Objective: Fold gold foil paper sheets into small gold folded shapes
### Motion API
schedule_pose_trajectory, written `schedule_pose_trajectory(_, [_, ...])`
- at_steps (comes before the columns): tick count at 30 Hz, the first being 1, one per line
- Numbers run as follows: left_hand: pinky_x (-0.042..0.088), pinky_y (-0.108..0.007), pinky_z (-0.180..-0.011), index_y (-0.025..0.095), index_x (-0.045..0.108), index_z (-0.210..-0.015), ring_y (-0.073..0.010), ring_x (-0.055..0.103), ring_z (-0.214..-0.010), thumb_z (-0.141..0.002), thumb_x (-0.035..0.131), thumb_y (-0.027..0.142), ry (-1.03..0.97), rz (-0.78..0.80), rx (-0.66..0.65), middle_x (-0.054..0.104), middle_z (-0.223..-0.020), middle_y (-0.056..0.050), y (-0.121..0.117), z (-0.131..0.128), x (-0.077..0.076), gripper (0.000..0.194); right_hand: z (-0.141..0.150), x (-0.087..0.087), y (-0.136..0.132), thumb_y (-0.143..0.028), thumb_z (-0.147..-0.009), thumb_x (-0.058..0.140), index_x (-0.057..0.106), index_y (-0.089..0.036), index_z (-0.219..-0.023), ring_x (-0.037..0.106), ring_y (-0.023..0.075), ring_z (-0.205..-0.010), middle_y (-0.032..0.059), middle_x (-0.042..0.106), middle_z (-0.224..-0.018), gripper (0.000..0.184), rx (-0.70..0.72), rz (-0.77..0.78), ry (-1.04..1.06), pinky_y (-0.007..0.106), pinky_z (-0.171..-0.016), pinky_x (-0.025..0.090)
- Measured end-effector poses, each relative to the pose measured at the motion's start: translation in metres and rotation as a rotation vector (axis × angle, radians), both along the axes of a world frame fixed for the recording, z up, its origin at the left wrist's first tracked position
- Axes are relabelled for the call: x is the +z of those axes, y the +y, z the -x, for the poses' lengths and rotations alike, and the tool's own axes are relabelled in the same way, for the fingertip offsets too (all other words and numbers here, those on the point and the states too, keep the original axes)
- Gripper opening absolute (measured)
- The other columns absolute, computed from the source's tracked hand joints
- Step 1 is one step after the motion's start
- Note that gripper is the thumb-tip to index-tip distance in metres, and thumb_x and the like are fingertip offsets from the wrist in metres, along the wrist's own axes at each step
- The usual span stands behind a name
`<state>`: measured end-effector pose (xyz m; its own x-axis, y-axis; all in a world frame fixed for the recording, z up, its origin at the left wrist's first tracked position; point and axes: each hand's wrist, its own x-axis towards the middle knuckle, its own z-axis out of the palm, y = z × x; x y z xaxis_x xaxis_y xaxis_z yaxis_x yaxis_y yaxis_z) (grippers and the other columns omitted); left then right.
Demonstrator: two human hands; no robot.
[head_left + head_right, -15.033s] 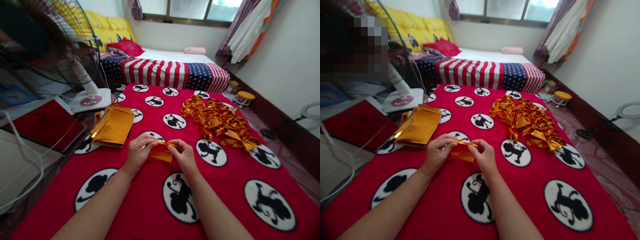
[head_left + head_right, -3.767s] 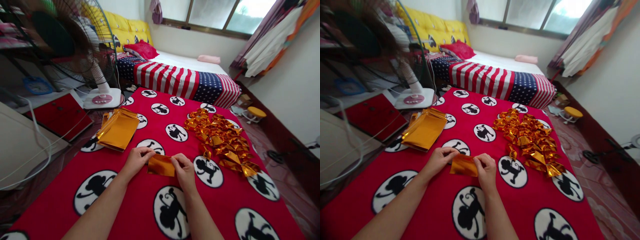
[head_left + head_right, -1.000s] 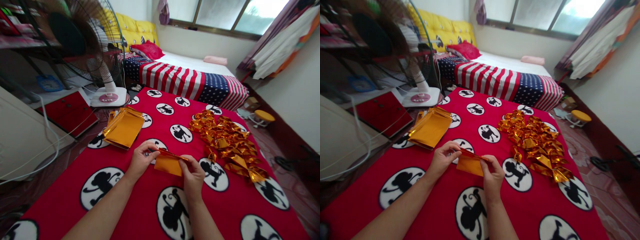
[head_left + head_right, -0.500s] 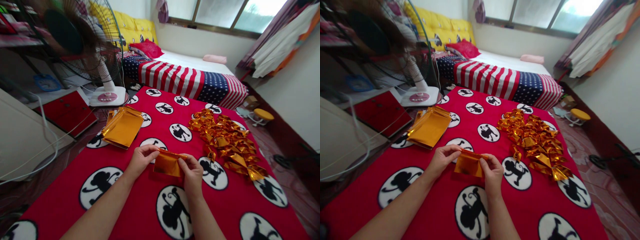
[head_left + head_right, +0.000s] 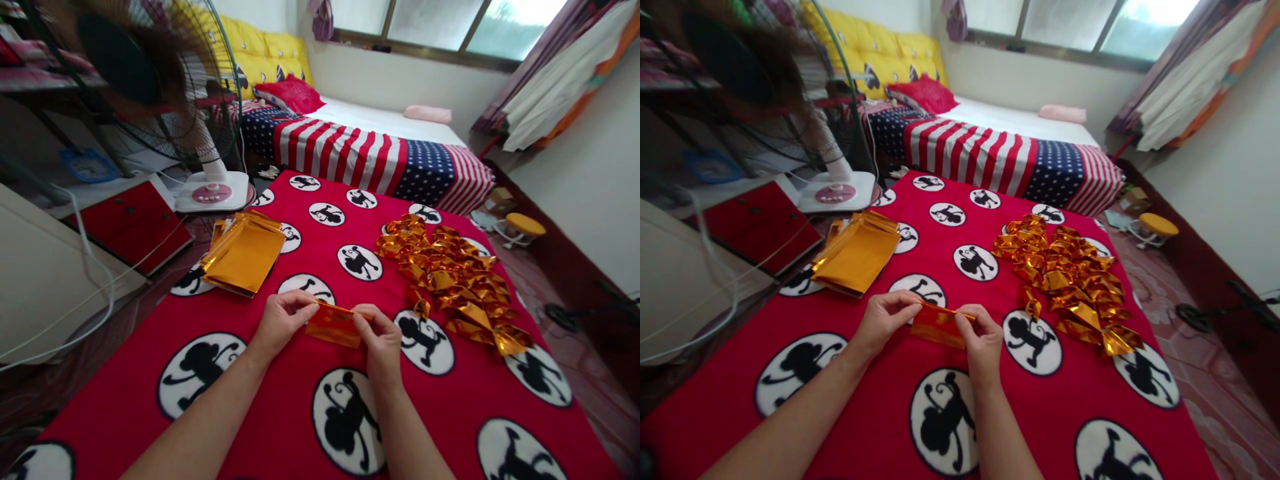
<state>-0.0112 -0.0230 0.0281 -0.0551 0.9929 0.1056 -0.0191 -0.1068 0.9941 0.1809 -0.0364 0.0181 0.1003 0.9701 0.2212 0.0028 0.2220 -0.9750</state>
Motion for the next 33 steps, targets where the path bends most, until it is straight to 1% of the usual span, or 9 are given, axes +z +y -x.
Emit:
schedule_pose_trajectory(7, [0.052,-0.022,-0.066,0.014,0.075,-0.073,-0.0155,0.066,-0.071,-0.073,0.074,0.028,0.005,0.023,0.019,0.073,-0.075,-0.005,0.0002,-0.0018,0.0007,0.014,0.0011,-0.0013,0.0005,-0.024,-0.083,0.068,0.069,-0.019,-0.077,0.059,0.0159,-0.077,0.0018,0.065,-0.079,0.008,-0.011,0.002,0.01,0.027,-0.072,0.046])
schedule_pose_trajectory(15, [0.052,-0.023,-0.066,0.015,0.073,-0.066,-0.0161,0.067,-0.072,-0.073,0.072,0.025,0.04,-0.05,0.036,0.074,-0.076,-0.005,-0.0006,-0.0017,0.002,0.012,0.0022,0.0025,-0.0003,-0.024,-0.082,0.068,0.07,-0.019,-0.075,0.059,0.016,-0.075,0.002,0.065,-0.077,0.009,-0.017,-0.006,-0.02,0.027,-0.069,0.046])
schedule_pose_trajectory(20, [0.052,-0.024,-0.069,0.015,0.072,-0.065,-0.0166,0.068,-0.073,-0.075,0.07,0.022,0.078,-0.078,0.043,0.074,-0.077,-0.006,-0.0012,-0.002,0.002,0.012,0.0019,0.0002,-0.0008,-0.024,-0.083,0.068,0.07,-0.019,-0.076,0.059,0.016,-0.075,0.0018,0.065,-0.078,0.009,-0.012,-0.013,-0.018,0.027,-0.069,0.046])
schedule_pose_trajectory(28, [0.053,-0.023,-0.066,0.015,0.067,-0.061,-0.0152,0.067,-0.069,-0.073,0.069,0.02,0.085,-0.125,0.095,0.072,-0.073,-0.005,-0.0028,-0.0064,0.0074,0.013,0.0035,0.0015,-0.0032,-0.025,-0.083,0.068,0.07,-0.019,-0.076,0.06,0.016,-0.074,0.0022,0.065,-0.078,0.01,-0.021,-0.007,-0.05,0.027,-0.068,0.047])
schedule_pose_trajectory(33, [0.053,-0.024,-0.065,0.016,0.062,-0.058,-0.0147,0.066,-0.065,-0.073,0.068,0.022,0.124,-0.149,0.153,0.07,-0.071,-0.004,-0.0048,-0.0096,0.0067,0.016,0.0045,0.0037,-0.0035,-0.025,-0.084,0.068,0.069,-0.019,-0.076,0.06,0.016,-0.074,0.0021,0.065,-0.077,0.01,-0.039,-0.018,-0.104,0.027,-0.067,0.046])
